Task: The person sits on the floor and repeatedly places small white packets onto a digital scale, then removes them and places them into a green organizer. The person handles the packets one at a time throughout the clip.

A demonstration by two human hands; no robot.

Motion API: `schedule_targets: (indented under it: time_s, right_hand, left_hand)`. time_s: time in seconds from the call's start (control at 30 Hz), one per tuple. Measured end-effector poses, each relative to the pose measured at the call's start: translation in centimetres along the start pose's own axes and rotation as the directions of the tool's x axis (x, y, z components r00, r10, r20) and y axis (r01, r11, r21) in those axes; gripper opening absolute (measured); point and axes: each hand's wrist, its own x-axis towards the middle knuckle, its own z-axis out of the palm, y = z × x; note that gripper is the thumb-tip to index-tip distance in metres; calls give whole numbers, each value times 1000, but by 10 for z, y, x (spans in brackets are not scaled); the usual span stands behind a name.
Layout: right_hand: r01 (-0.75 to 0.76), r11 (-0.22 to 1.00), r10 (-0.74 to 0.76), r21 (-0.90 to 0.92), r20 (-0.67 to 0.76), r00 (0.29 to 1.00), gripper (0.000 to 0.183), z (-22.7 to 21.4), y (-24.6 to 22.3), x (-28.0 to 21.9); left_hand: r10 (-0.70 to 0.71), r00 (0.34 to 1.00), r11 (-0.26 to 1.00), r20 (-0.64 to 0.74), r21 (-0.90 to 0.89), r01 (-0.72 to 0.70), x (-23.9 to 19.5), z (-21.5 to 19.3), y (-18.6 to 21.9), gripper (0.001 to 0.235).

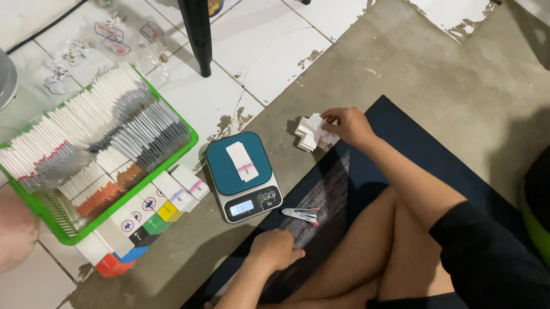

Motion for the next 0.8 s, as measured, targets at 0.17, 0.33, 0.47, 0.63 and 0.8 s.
schedule_targets:
  time_s: [0.17,0.33,0.47,0.63,0.8]
  right_hand:
    - [-16,1000,16,17,42,999,26,13,5,16]
    - [-3,1000,3,-5,74,997,25,12,1,17]
    - [4,1000,-6,13,103,995,23,9,-4,16]
    - [37,997,-44,63,112,993,27,10,1,18]
    - [42,999,-46,34,141,989,24,7,1,19]
  left_hand:
    - [9,1000,1000,2,10,-9,0,0,-2,50]
    - [26,1000,999,7,-20,-26,1,3,-2,48]
    - [12,1000,999,6,-35,-12,-4,-2,3,45]
    - [18,1000,1000,-16,-16,-18,-10,-7,6,43]
    - [23,1000,1000,18,-13,-23,-6,-5,2,45]
